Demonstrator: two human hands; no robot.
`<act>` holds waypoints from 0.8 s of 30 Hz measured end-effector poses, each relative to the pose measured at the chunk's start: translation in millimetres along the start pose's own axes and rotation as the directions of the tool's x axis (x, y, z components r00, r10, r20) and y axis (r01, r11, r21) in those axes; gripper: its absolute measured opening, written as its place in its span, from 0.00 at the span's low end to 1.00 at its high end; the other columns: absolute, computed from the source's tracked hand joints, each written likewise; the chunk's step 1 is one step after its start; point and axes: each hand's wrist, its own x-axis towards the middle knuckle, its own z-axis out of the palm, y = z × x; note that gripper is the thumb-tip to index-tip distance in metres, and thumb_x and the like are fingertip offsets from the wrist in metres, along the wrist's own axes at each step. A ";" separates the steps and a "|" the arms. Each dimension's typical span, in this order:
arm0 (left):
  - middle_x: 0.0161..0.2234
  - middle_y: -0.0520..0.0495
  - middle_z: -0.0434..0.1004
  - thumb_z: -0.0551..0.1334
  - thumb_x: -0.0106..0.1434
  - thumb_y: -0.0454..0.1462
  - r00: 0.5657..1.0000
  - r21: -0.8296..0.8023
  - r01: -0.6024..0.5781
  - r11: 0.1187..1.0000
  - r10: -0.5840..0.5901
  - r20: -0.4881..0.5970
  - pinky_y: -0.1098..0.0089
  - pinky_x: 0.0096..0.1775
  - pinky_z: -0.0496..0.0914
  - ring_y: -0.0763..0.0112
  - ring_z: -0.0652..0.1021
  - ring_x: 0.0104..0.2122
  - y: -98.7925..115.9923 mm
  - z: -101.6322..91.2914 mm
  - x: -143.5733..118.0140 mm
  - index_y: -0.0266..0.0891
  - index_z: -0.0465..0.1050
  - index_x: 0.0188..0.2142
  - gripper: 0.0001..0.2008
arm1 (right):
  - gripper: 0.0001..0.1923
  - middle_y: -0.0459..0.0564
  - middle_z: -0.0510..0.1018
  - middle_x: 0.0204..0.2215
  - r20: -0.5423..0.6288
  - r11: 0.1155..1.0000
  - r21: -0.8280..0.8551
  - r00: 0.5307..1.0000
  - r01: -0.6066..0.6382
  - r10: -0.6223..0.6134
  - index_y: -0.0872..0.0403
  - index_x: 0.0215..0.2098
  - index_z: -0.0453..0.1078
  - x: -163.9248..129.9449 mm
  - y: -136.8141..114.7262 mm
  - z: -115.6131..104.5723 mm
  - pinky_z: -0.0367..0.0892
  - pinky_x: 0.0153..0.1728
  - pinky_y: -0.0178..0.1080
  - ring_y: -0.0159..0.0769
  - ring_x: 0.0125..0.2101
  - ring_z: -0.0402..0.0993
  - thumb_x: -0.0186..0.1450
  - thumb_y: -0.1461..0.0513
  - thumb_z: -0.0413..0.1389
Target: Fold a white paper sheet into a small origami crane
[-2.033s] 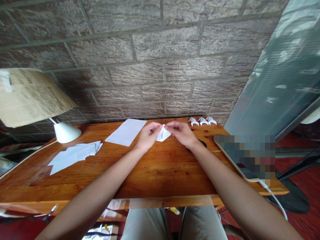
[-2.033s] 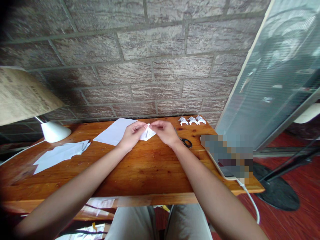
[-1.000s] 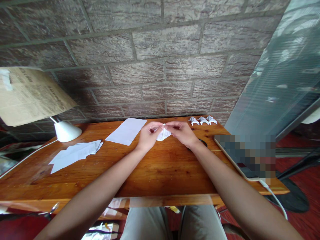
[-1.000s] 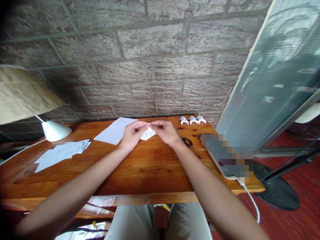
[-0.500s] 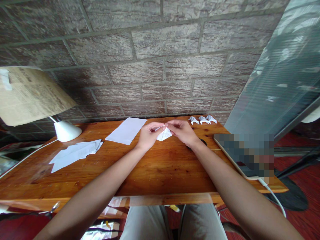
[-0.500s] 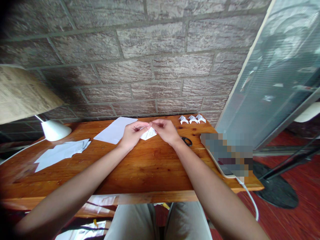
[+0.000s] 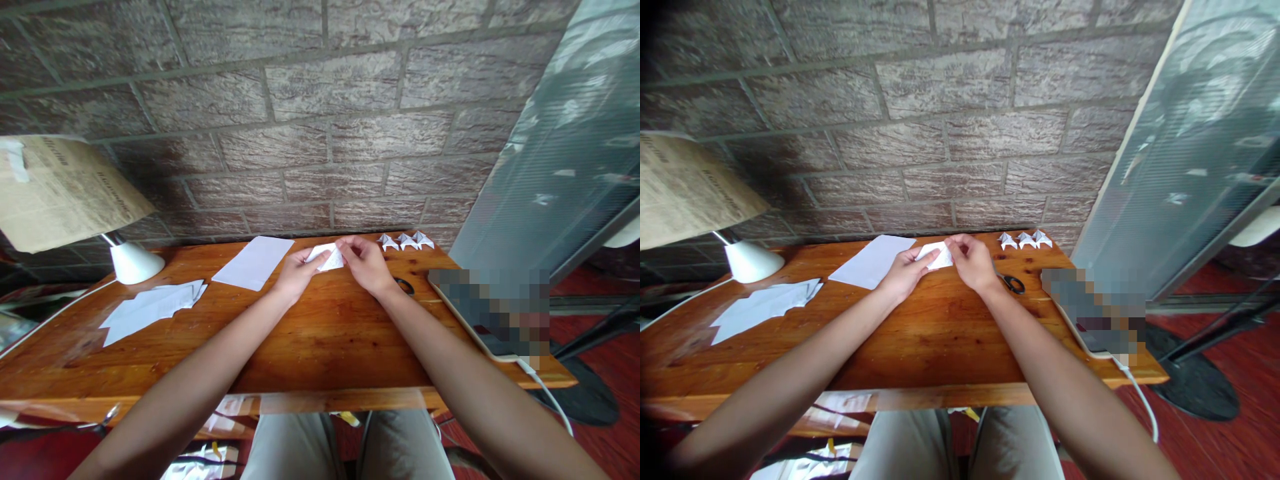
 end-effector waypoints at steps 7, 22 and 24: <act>0.34 0.47 0.82 0.71 0.52 0.47 0.998 0.023 -0.068 0.997 0.068 0.000 0.68 0.40 0.72 0.69 0.78 0.35 -1.3 1.7 0.1 0.38 0.80 0.40 0.20 | 0.23 0.48 0.75 0.26 -0.063 0.998 -0.041 0.997 0.048 -0.051 0.55 0.38 0.73 -0.3 1.0 5.0 0.66 0.31 0.37 0.35 0.29 0.69 0.63 0.44 0.54; 0.29 0.49 0.80 0.71 0.50 0.51 0.987 -0.041 -0.106 0.994 0.100 -0.126 0.69 0.38 0.72 0.69 0.79 0.34 7.5 2.0 0.9 0.39 0.78 0.31 0.18 | 0.23 0.49 0.76 0.26 -0.062 0.992 -0.120 0.997 0.036 -0.043 0.54 0.38 0.72 -0.7 5.3 4.2 0.66 0.31 0.36 0.36 0.30 0.70 0.64 0.44 0.52; 0.29 0.49 0.80 0.71 0.50 0.50 0.985 0.000 -0.120 0.993 0.119 -0.124 0.69 0.38 0.71 0.69 0.79 0.34 6.9 1.2 1.2 0.39 0.79 0.33 0.18 | 0.23 0.50 0.77 0.27 -0.073 0.993 -0.115 0.996 0.040 -0.049 0.54 0.39 0.72 -0.5 6.6 3.8 0.66 0.31 0.36 0.36 0.30 0.71 0.64 0.44 0.52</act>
